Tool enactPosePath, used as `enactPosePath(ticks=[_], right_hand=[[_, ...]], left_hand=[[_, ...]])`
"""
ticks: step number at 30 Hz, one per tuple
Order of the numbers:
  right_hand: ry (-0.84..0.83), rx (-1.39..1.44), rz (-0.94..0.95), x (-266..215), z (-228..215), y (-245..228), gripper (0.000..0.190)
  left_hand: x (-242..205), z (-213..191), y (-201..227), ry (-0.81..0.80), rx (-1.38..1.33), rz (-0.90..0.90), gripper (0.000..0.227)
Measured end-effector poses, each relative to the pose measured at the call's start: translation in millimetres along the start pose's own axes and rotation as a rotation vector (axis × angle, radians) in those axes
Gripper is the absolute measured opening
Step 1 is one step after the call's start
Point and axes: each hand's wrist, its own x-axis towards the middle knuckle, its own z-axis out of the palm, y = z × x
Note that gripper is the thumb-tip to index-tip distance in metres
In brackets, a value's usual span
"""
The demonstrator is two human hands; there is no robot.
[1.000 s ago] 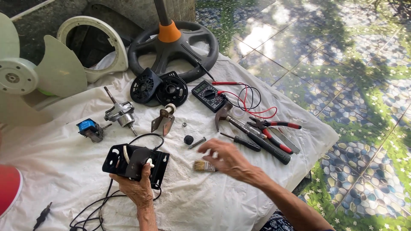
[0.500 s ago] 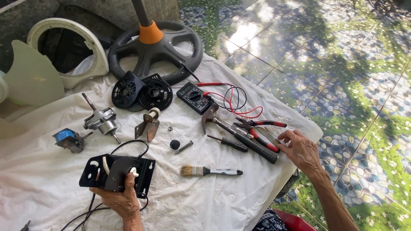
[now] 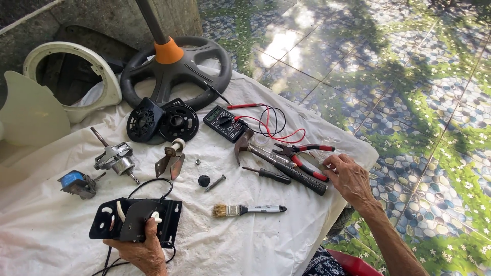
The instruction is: The person is repairing a fan motor by disassembling parts, cleaning them with a brush, and using pliers to manipulate the internal wiring.
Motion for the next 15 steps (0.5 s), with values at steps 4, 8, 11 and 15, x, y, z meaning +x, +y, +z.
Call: enactPosePath(ticks=[4, 8, 11, 15], right_hand=[[-0.072, -0.086, -0.038, 4.8, 3.1, 9.6, 0.018], [-0.077, 0.038, -0.062, 6.0, 3.4, 10.9, 0.02], [-0.06, 0.076, -0.072, 7.3, 5.3, 12.1, 0.019], [-0.049, 0.081, -0.064, 9.6, 7.2, 12.3, 0.022]], left_hand=[[-3.4, 9.6, -27.8, -0.004, 0.062, -0.033, 0.092], [-2.0, 8.0, -21.8, 0.013, 0.053, -0.003, 0.091], [-0.3, 3.2, -7.3, 0.014, 0.003, -0.03, 0.085], [-1.2, 8.0, -15.7, 0.022, -0.007, -0.058, 0.084]])
